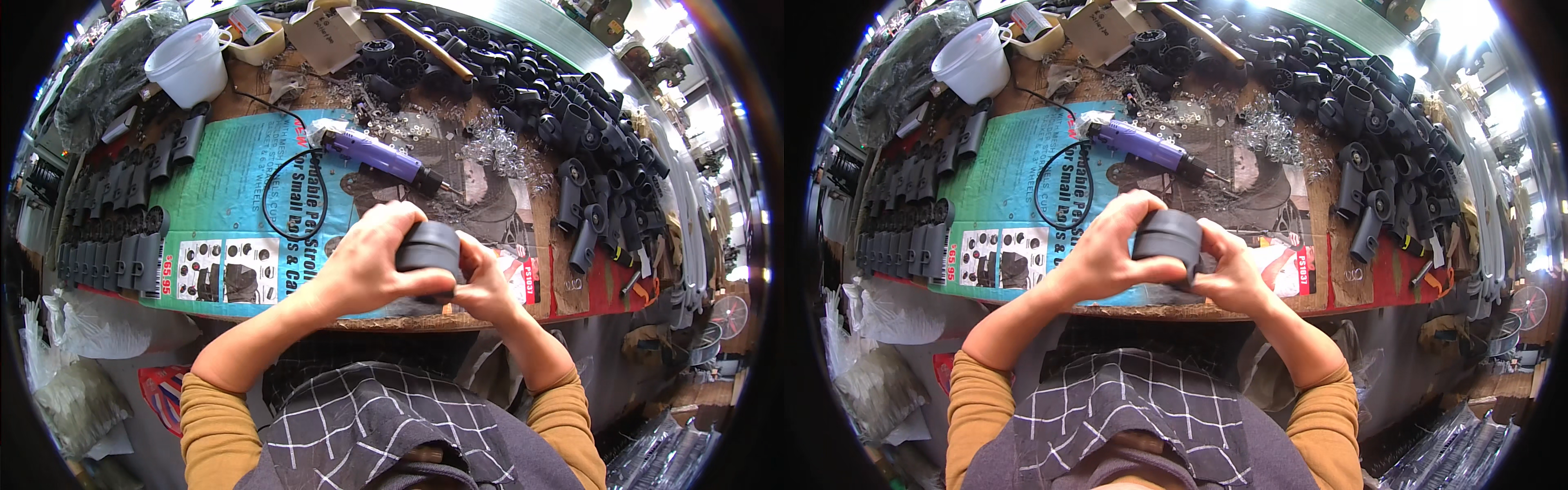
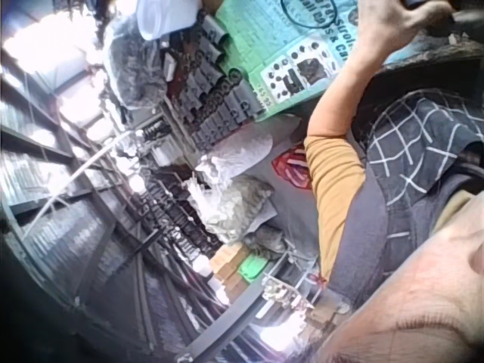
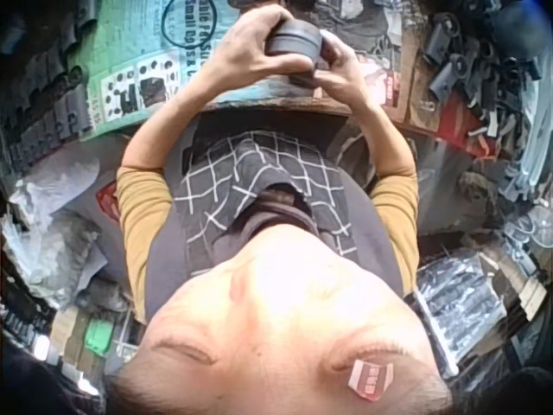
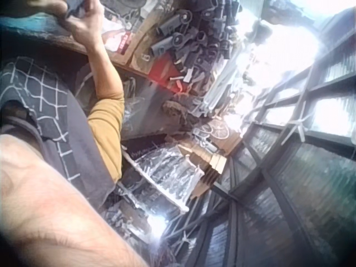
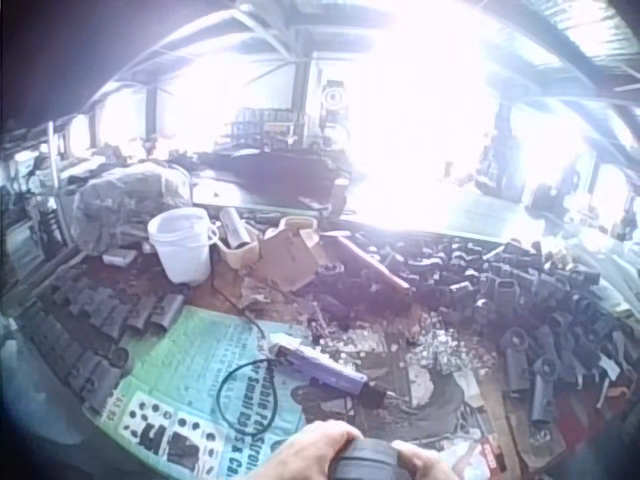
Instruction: The person assembles small black plastic components on a cluttered workbench. They insert a spring into a cylindrical housing, use a rotary tool to smooth or shape the part, and repeatedly check fitment by hand. The process is repeated for multiple similar parts.
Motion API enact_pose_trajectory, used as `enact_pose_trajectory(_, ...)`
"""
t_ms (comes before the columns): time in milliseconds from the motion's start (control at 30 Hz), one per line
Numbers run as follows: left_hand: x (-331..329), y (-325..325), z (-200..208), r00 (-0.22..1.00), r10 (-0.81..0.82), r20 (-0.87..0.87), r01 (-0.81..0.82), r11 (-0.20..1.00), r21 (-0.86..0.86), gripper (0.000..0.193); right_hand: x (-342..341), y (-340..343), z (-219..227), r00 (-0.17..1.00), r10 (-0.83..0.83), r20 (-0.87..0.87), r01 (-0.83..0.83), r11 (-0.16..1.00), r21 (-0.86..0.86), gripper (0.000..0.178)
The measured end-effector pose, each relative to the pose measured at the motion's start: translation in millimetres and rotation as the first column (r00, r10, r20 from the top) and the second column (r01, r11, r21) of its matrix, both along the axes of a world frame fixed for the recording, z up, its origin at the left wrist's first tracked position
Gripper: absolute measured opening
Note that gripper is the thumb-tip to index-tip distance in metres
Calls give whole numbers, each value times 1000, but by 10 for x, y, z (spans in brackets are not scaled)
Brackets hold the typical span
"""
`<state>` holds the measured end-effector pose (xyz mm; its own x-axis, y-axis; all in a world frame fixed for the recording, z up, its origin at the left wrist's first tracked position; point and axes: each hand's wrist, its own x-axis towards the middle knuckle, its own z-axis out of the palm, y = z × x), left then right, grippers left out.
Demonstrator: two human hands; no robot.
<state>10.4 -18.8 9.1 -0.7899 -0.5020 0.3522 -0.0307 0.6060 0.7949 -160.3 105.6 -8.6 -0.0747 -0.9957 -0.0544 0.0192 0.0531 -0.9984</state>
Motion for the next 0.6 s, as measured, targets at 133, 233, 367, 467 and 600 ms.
enact_pose_trajectory(133, 36, 59, 5, 997, 67, 28, -61, 982, -178, 61, 126, 31, 127, 917, -20, -399, 42, 998, 47, 42)
enact_pose_trajectory(233, 37, 2, -172, 998, 63, 3, -62, 985, -163, 66, 153, 39, 94, 872, -35, -488, 49, 999, 15, 43)
enact_pose_trajectory(367, 51, -118, -455, 995, 100, -5, -99, 978, -182, 68, 179, -158, -168, 399, -329, -856, -10, 932, -363, 48)
enact_pose_trajectory(467, 71, 91, -647, 961, 227, 156, -269, 899, 346, 82, 334, -361, -454, -156, -423, -892, -37, 905, -423, 33)
enact_pose_trajectory(600, -82, 229, -902, 940, 336, 60, -341, 908, 243, 85, 606, -340, -623, -150, -523, -839, -133, 851, -507, 30)
